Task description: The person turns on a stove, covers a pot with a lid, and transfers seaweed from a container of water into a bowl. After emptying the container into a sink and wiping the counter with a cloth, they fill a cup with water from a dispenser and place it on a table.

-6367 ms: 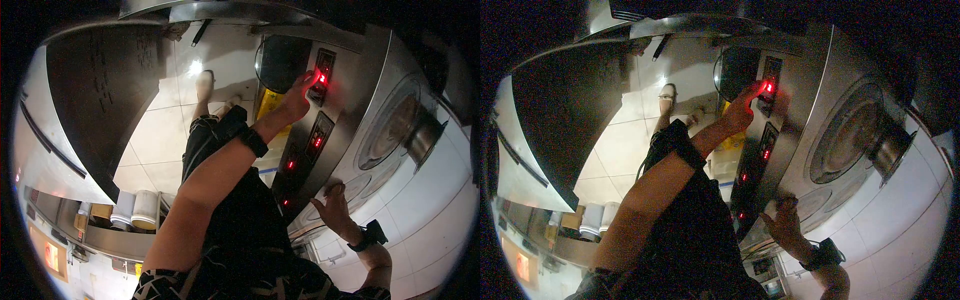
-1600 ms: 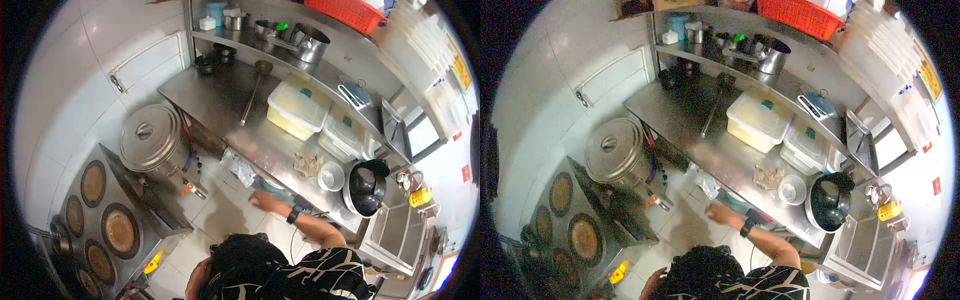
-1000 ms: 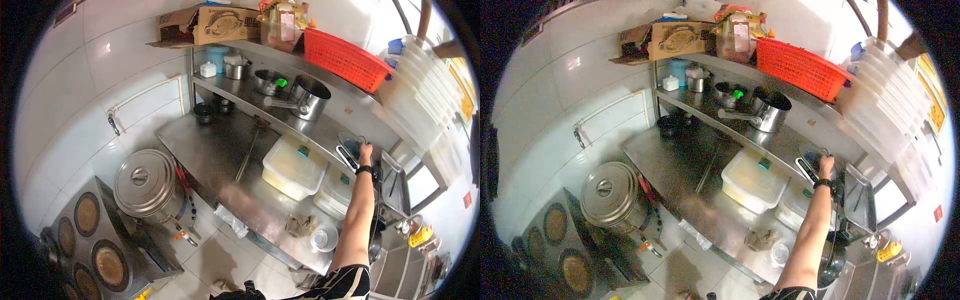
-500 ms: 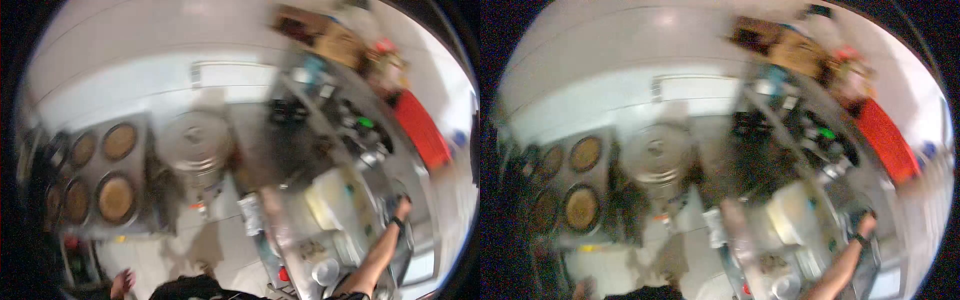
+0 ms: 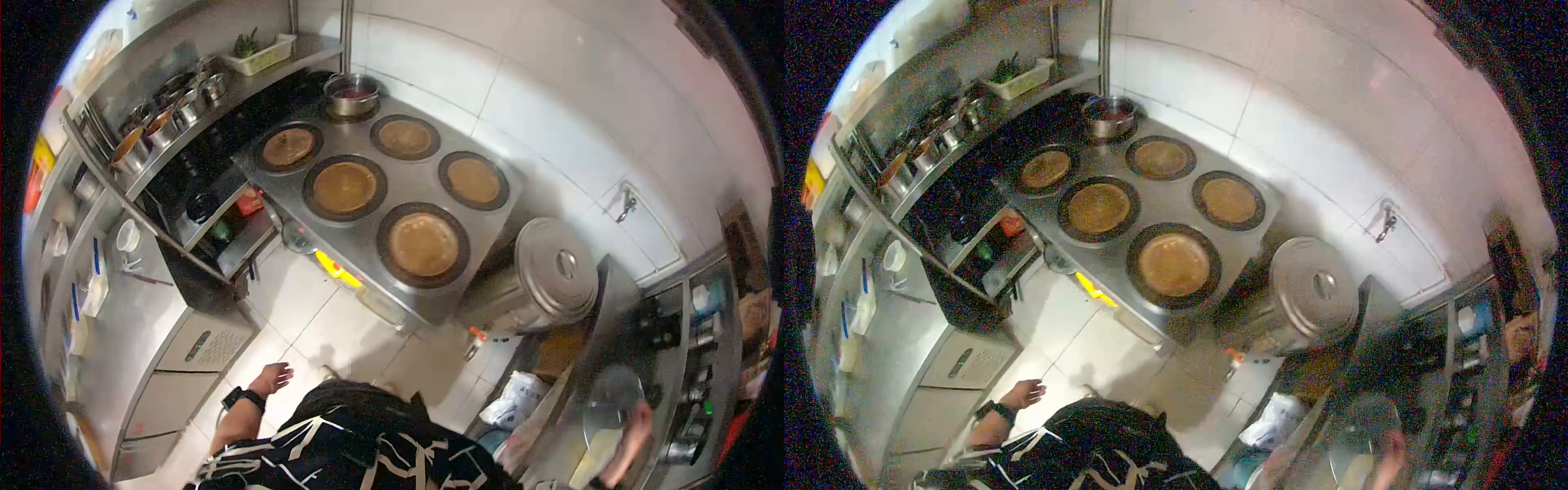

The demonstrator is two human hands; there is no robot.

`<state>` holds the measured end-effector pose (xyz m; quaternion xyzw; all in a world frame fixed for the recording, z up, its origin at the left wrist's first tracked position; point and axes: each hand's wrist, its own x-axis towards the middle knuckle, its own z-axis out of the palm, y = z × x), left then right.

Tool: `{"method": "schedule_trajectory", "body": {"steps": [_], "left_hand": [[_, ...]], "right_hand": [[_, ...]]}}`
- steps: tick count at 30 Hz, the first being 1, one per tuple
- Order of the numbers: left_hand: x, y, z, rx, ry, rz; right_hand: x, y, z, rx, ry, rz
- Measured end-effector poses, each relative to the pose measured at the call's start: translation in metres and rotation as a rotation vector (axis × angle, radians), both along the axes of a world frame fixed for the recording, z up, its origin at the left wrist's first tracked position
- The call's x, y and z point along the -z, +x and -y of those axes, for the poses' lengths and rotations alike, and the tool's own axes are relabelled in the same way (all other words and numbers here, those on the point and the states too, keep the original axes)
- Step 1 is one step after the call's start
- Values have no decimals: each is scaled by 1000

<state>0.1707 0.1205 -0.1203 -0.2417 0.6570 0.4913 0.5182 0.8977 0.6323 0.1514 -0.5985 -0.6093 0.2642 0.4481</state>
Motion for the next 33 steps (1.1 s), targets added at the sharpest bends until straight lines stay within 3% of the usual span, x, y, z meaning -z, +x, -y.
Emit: {"method": "schedule_trajectory", "body": {"steps": [1,2,3,5,6,8,11,12,15,17,19,25,33], "left_hand": [[5,-6,7,-15,141,13],[-13,-11,-2,-22,179,-37],[-31,-16,-9,17,223,-139],[-91,-29,-40,71,222,-424],[-124,-36,-51,101,388,-628],[-233,-43,-79,35,603,-730],[-328,-56,-79,128,1000,-917],[-349,-62,-78,180,987,-1048],[-371,-89,-75,158,864,-1241],[-369,-108,-66,84,532,-1541],[-366,-122,-60,-30,312,-1644],[-373,-160,-60,-161,65,-1635],[-382,-193,-57,-103,-275,-1646]], "right_hand": [[-26,-125,15,-20,-85,-338],[-43,-208,18,-270,-90,-108],[-60,-300,32,-329,-223,-266],[-74,-435,47,-527,-355,-143],[-78,-492,61,-688,-349,-106],[-97,-596,97,-1011,-353,136],[-97,-714,151,-1338,-418,109],[-97,-745,169,-1472,-448,32],[-105,-816,216,-1707,-569,-88],[-112,-856,235,-1807,-648,-126],[-118,-887,247,-1882,-736,-131],[-136,-950,267,-1973,-1016,-160],[-141,-993,293,-2142,-1140,-113]]}}
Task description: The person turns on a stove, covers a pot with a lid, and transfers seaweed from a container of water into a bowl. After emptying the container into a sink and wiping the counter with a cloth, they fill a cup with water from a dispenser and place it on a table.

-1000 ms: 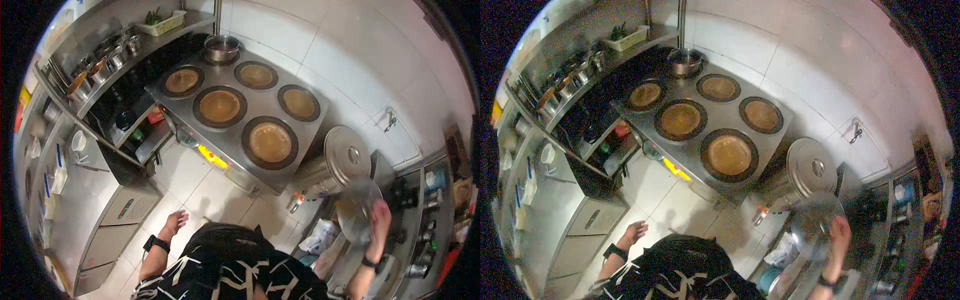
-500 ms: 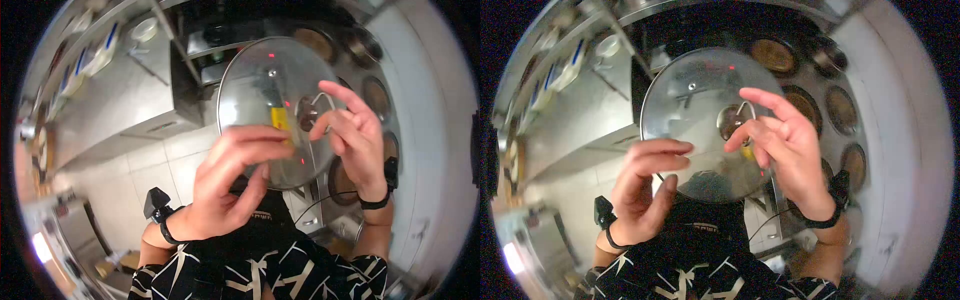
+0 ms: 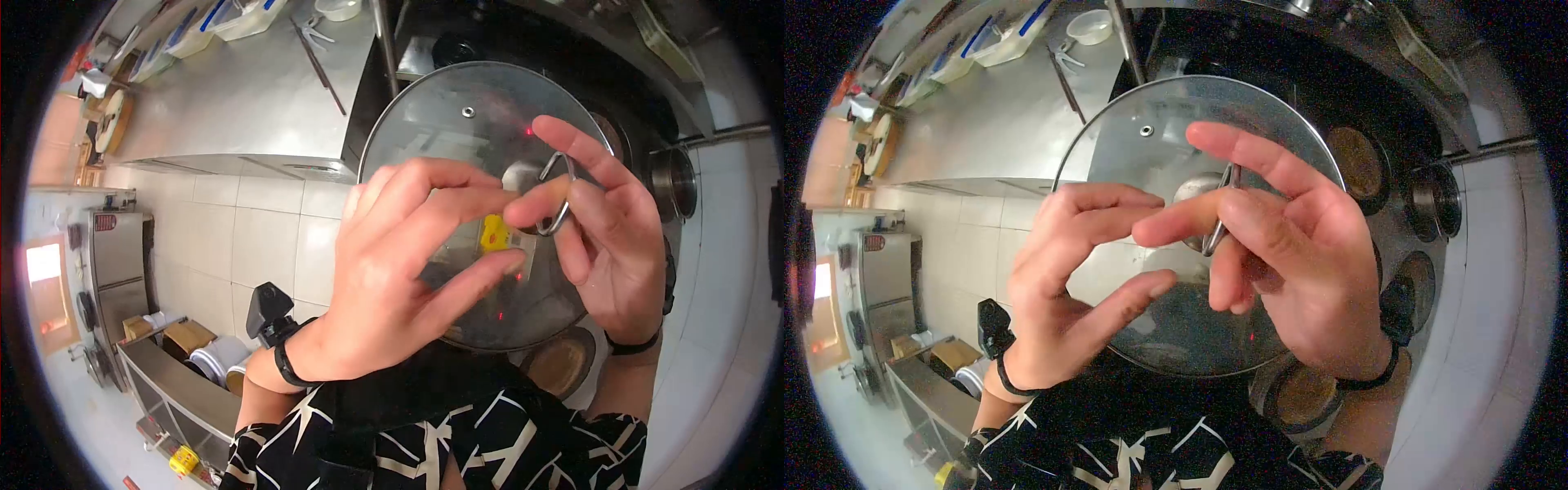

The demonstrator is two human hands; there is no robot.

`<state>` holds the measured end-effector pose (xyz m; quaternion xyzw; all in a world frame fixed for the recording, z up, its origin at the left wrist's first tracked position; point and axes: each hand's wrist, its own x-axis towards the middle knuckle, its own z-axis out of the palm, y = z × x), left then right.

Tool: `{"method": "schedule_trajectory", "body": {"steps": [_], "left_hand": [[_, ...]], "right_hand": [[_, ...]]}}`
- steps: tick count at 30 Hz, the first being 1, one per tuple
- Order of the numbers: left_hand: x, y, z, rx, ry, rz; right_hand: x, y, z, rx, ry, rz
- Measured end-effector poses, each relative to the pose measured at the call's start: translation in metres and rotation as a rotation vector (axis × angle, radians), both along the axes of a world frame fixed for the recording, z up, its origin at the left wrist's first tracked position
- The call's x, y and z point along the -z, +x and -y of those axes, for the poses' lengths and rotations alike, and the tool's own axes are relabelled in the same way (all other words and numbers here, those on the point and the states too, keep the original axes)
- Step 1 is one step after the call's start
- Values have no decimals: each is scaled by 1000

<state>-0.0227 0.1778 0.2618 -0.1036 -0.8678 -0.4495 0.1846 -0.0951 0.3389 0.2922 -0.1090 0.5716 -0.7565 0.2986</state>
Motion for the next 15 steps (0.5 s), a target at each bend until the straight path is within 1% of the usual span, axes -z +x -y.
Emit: {"method": "schedule_trajectory", "body": {"steps": [2,5,7,9,10,13,14,15], "left_hand": [[1,-7,1,-23,-31,8],[0,-9,3,-65,-48,14],[0,-7,5,-96,-39,19],[-4,-2,12,-164,-96,34],[-12,5,10,-160,-97,34],[5,5,25,-229,-24,30],[9,6,29,-231,-26,28],[13,6,33,-280,-44,0]], "right_hand": [[1,-7,4,-11,24,52],[1,-11,5,-69,-11,41],[-1,-10,7,-74,-12,31],[-4,-8,10,-79,-16,16],[-14,-1,5,-72,-12,18],[-3,-3,12,-73,-14,19],[-1,-3,13,-75,-15,16],[1,-2,15,-75,-17,15]]}}
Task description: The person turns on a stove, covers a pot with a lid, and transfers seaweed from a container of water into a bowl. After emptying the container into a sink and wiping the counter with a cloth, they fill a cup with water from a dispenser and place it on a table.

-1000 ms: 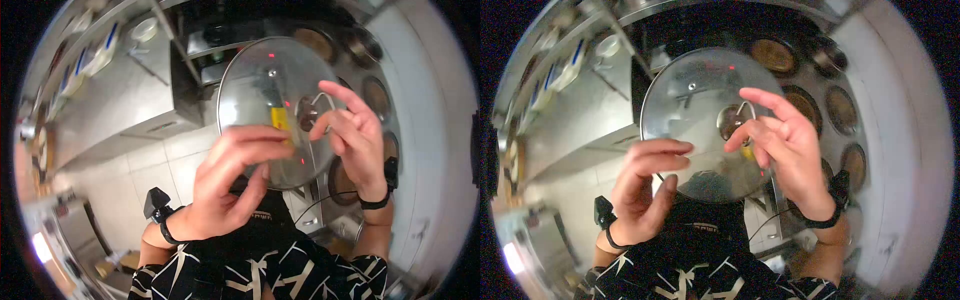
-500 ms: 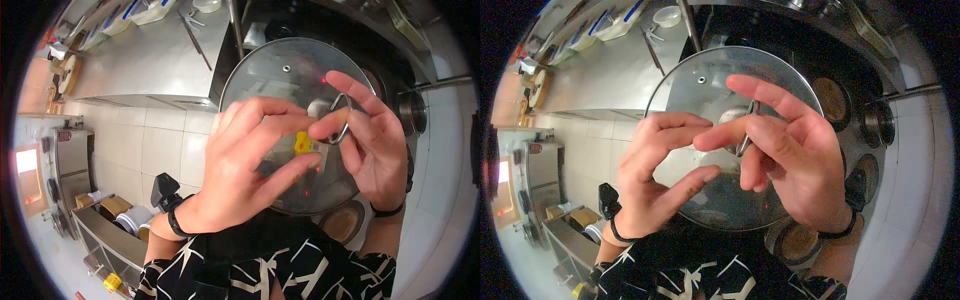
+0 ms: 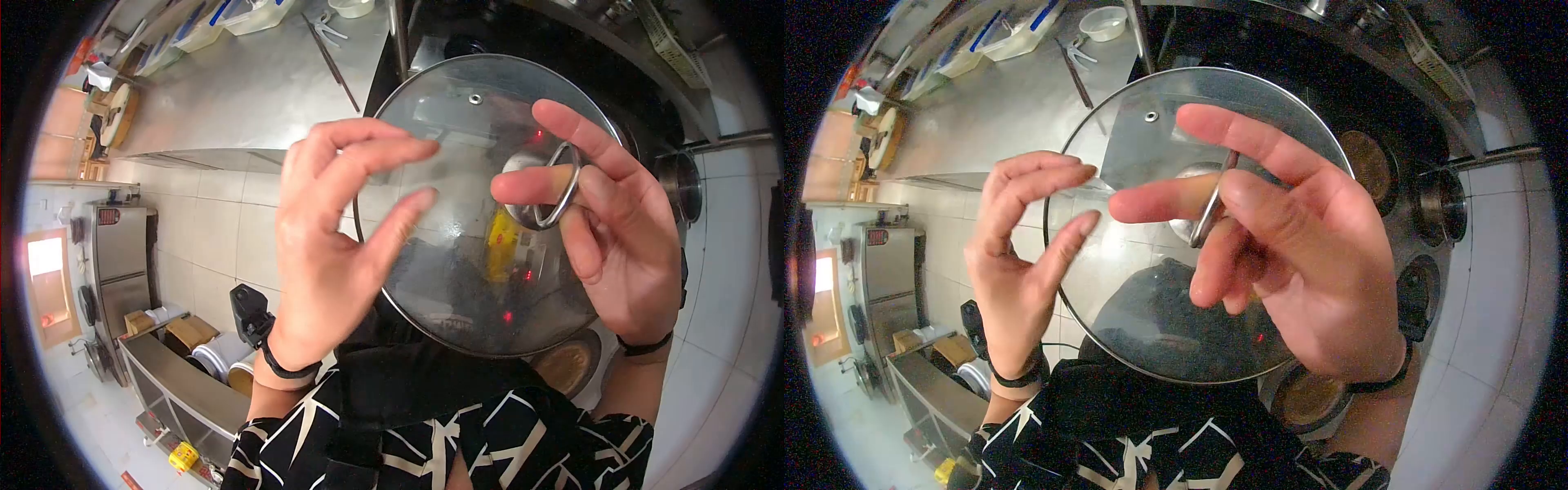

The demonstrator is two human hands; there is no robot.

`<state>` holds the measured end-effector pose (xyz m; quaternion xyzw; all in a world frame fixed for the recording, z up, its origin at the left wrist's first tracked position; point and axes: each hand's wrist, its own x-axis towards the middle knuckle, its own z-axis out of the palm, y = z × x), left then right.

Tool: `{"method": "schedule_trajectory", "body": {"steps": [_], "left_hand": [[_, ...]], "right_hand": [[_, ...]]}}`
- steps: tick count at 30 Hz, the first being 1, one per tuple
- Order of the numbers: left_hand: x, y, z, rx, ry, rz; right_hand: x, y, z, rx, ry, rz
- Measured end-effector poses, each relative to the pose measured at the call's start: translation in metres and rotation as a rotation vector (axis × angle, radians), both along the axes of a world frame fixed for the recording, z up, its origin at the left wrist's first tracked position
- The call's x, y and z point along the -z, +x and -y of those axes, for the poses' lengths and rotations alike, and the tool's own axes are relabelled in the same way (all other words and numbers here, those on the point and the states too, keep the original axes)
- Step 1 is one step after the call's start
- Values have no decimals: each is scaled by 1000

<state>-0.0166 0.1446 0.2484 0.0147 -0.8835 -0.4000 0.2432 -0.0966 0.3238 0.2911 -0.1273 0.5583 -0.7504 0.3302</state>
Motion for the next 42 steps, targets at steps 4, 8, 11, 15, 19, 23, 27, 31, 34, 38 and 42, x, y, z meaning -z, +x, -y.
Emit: {"method": "schedule_trajectory", "body": {"steps": [4,8,11,15,19,23,27,31,34,38,42], "left_hand": [[9,4,22,-97,-44,-52],[15,28,43,-145,-41,-74],[29,34,53,-119,29,-22],[91,44,37,102,215,219],[137,56,5,325,284,508],[172,50,-42,401,387,662],[164,7,-75,474,234,749],[153,-44,-107,500,166,803],[146,-73,-126,491,12,765],[144,-87,-145,387,314,860],[126,-118,-162,398,33,968]], "right_hand": [[2,8,8,32,12,-50],[-2,33,12,85,29,-18],[9,21,-4,65,101,-14],[45,-1,-74,366,346,24],[83,-41,-178,491,638,-363],[115,-108,-330,777,856,-395],[120,-204,-451,872,1213,-385],[159,-266,-538,968,1473,-402],[231,-314,-623,1146,984,-596],[321,-374,-715,944,1539,-1199],[244,-361,-628,1034,1334,-233]]}}
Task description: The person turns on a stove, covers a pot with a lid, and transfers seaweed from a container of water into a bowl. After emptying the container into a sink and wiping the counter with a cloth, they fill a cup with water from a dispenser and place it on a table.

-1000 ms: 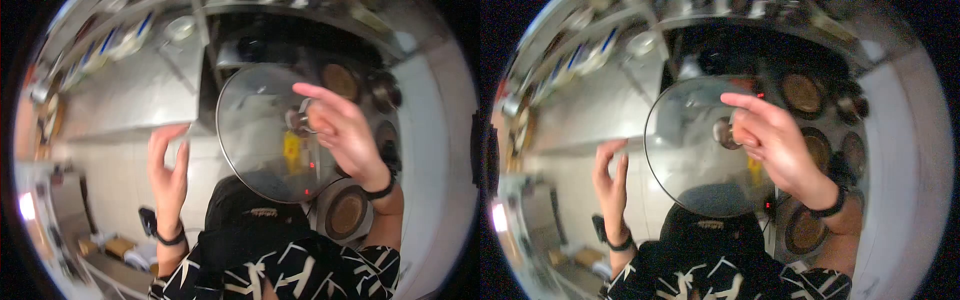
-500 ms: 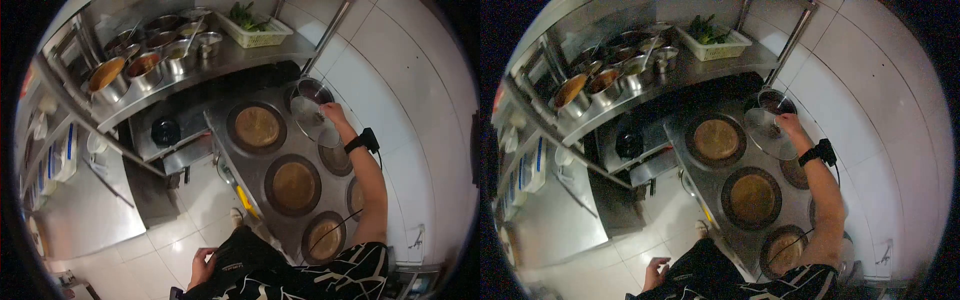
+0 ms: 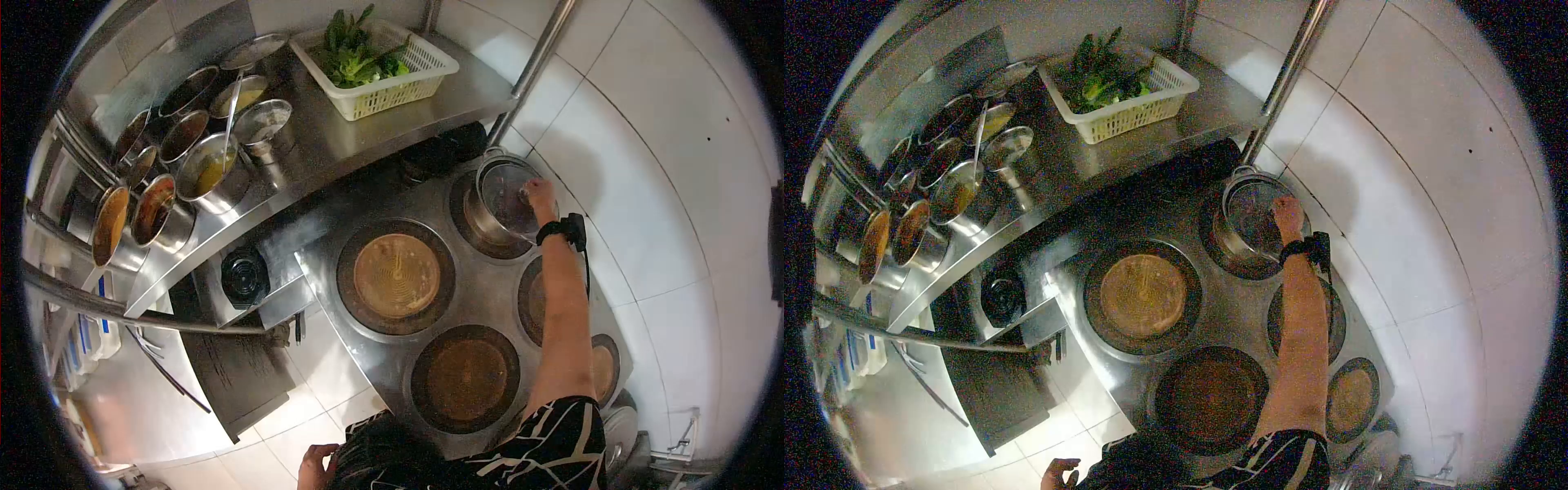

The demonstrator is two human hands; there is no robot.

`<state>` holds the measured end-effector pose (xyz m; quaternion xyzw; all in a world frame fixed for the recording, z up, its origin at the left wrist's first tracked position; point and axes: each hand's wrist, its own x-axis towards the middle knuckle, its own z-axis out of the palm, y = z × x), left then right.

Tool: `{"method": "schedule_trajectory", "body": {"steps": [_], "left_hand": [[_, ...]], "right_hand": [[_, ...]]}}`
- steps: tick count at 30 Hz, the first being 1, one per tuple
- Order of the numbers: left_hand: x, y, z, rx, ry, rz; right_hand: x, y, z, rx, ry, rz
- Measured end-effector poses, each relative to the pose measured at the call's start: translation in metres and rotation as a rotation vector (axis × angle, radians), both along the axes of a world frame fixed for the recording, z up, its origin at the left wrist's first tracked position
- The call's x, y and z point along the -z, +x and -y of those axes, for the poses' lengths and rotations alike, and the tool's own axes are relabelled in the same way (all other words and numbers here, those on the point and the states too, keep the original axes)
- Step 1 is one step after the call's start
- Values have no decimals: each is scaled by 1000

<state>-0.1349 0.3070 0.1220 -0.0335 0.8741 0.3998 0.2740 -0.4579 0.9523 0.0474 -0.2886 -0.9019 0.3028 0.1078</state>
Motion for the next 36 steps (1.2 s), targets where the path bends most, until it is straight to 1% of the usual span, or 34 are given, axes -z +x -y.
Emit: {"method": "schedule_trajectory", "body": {"steps": [1,6,7,8,9,10,11,12,13,15,16,18,19,20,21,22,23,24,25,26,27,28,29,30,31,32,33,34,35,36], "left_hand": [[0,-4,-2,1,-7,-1],[-18,-15,-12,-5,5,32],[-20,-16,-13,-6,9,44],[-17,-13,-10,-6,8,41],[-11,-7,-6,9,23,-26],[-7,-5,-4,24,39,-96],[-22,-14,-9,55,-28,6],[-38,-21,-16,71,-34,65],[-50,-26,-20,89,-42,124],[-57,-30,-23,192,-71,118],[-62,-30,-23,189,-23,99],[-43,-21,-14,183,-8,62],[-37,-15,-10,171,6,25],[-56,-23,-18,125,-23,141],[-51,-17,-12,98,-33,134],[-39,-13,-5,170,-20,35],[-33,-10,2,257,-5,-66],[-51,-9,-4,179,57,-42],[-41,-2,3,204,63,-53],[-21,6,12,170,145,-120],[-7,9,18,150,233,-179],[-5,9,21,213,248,-176],[-4,11,25,245,241,-200],[-1,14,30,294,235,-216],[4,19,33,301,280,-184],[16,21,40,336,324,-137],[28,26,48,386,364,-78],[38,30,57,439,327,-19],[58,32,67,590,419,-67],[66,37,73,610,469,30]], "right_hand": [[1,-4,4,1,-7,-1],[-11,-14,15,68,420,65],[-8,-13,15,68,419,65],[-5,-10,14,17,553,44],[-3,-8,15,-32,688,21],[-3,-6,16,-29,689,13],[-4,-6,16,-30,648,-62],[-3,-6,16,-33,606,-135],[5,-7,11,-30,607,-144],[22,-18,-1,-42,453,-341],[18,-18,2,-45,451,-346],[9,-17,8,-32,518,-215],[13,-17,0,-46,511,-223],[21,-19,-13,-99,786,-125],[29,-22,-12,-148,1062,-29],[18,-17,8,-158,1054,-47],[-6,4,32,-152,931,-261],[-29,24,54,-134,808,-463],[-32,37,67,-197,648,-581],[-36,50,79,-252,494,-695],[-58,78,105,-272,265,-559],[-79,107,136,-272,32,-426],[-78,134,153,-238,56,-402],[-81,166,168,-326,-46,-437],[-87,205,192,-318,-149,-457],[-115,249,227,-269,-121,-354],[-98,284,233,-261,-174,-334],[-110,332,259,-222,-102,-356],[-104,375,274,-197,-157,-377],[-109,423,293,-99,-193,-312]]}}
